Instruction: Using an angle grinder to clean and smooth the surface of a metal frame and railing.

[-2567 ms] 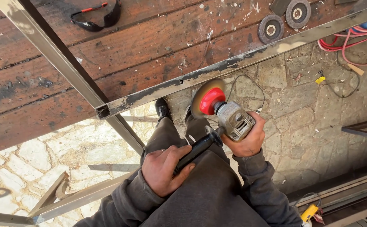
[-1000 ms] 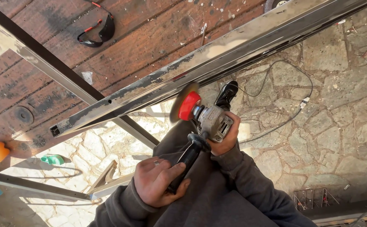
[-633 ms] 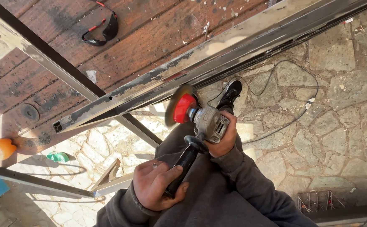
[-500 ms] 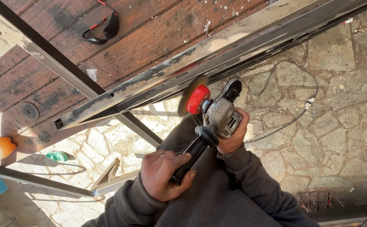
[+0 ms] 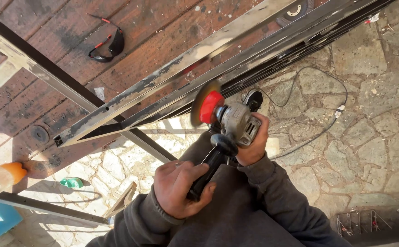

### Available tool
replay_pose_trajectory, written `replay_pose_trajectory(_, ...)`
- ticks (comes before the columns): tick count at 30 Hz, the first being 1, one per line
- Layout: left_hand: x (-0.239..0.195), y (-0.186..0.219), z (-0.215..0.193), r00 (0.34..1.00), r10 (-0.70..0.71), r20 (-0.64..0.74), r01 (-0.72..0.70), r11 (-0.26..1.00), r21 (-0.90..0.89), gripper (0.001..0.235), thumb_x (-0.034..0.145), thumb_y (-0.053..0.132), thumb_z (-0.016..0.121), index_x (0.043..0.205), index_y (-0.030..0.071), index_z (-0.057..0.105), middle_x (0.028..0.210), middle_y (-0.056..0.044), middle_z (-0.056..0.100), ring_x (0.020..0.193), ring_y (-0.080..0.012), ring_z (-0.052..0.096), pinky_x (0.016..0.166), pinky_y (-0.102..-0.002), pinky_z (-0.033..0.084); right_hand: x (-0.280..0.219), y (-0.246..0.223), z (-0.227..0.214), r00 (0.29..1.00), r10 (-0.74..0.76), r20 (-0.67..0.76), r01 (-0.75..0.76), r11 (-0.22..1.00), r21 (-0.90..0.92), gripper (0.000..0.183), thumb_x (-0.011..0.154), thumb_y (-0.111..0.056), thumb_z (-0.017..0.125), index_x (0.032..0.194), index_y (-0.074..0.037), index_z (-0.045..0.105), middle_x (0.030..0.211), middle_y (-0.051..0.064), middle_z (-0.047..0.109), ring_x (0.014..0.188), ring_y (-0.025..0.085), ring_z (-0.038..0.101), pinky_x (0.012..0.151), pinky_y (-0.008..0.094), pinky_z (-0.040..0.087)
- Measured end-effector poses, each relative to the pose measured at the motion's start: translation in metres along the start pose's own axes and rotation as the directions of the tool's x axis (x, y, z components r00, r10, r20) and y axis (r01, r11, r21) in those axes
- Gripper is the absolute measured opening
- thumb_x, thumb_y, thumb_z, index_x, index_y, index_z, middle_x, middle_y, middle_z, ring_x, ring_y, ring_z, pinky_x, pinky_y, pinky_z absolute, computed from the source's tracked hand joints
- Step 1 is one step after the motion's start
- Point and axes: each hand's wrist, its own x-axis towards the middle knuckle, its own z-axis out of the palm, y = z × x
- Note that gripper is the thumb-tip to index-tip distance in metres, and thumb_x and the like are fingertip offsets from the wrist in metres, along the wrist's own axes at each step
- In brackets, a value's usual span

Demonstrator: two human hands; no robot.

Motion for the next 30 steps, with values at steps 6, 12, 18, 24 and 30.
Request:
replay_pose_trajectory(6,0.021,0.002,0.002,0.999,-0.036,0.032,0.037,0.999,-0.006,0.037,0.086,0.014,0.082,0.113,0.005,0.059,0.073,-0.002,0.060,0.056,-0.0207,0.060,0.053,-0.036,0.047,0.009,-0.028,-0.005,0.998,-0.016,-0.059,0.020,0.998,0.067,0.087,0.078,-0.026,0.095,0.136,0.000,0.035,0.123,0.017,0.066,0.105,0.023,0.072,0.088,0.034,0.063)
replay_pose_trajectory(12,0.024,0.005,0.002,0.994,0.088,0.058,-0.094,0.990,0.106,0.035,0.079,0.015,0.083,0.105,0.005,0.062,0.065,-0.003,0.058,0.045,-0.0178,0.054,0.043,-0.035,0.041,0.014,-0.031,-0.011,0.998,0.039,0.055,-0.032,0.993,-0.115,0.084,0.073,-0.025,0.095,0.132,-0.002,0.039,0.108,0.014,0.074,0.092,0.022,0.077,0.080,0.032,0.063)
replay_pose_trajectory(18,0.036,-0.002,0.005,0.997,0.072,0.025,-0.073,0.997,0.025,0.040,0.083,0.017,0.084,0.113,0.003,0.062,0.071,-0.002,0.057,0.052,-0.0171,0.055,0.050,-0.033,0.044,0.025,-0.040,-0.020,0.994,-0.014,-0.111,0.016,1.000,0.023,0.079,0.080,-0.017,0.093,0.132,0.001,0.036,0.114,0.015,0.063,0.098,0.019,0.068,0.083,0.032,0.060)
replay_pose_trajectory(24,0.032,0.007,-0.019,0.941,0.334,-0.050,-0.329,0.941,0.082,0.039,0.082,0.015,0.084,0.108,0.002,0.059,0.068,0.000,0.051,0.051,-0.0137,0.049,0.047,-0.032,0.037,0.024,-0.070,-0.007,0.993,-0.116,-0.021,0.114,0.988,-0.101,0.073,0.082,-0.015,0.089,0.131,0.001,0.038,0.112,0.013,0.063,0.097,0.017,0.068,0.082,0.030,0.058)
replay_pose_trajectory(30,0.024,-0.005,-0.004,0.978,0.210,-0.017,-0.209,0.977,0.042,0.040,0.081,0.018,0.086,0.109,0.006,0.060,0.070,-0.002,0.051,0.053,-0.0187,0.052,0.051,-0.034,0.042,0.006,-0.038,-0.014,0.990,0.073,-0.119,-0.088,0.988,-0.125,0.072,0.082,-0.019,0.091,0.130,-0.002,0.041,0.106,0.010,0.070,0.093,0.016,0.072,0.080,0.028,0.059)
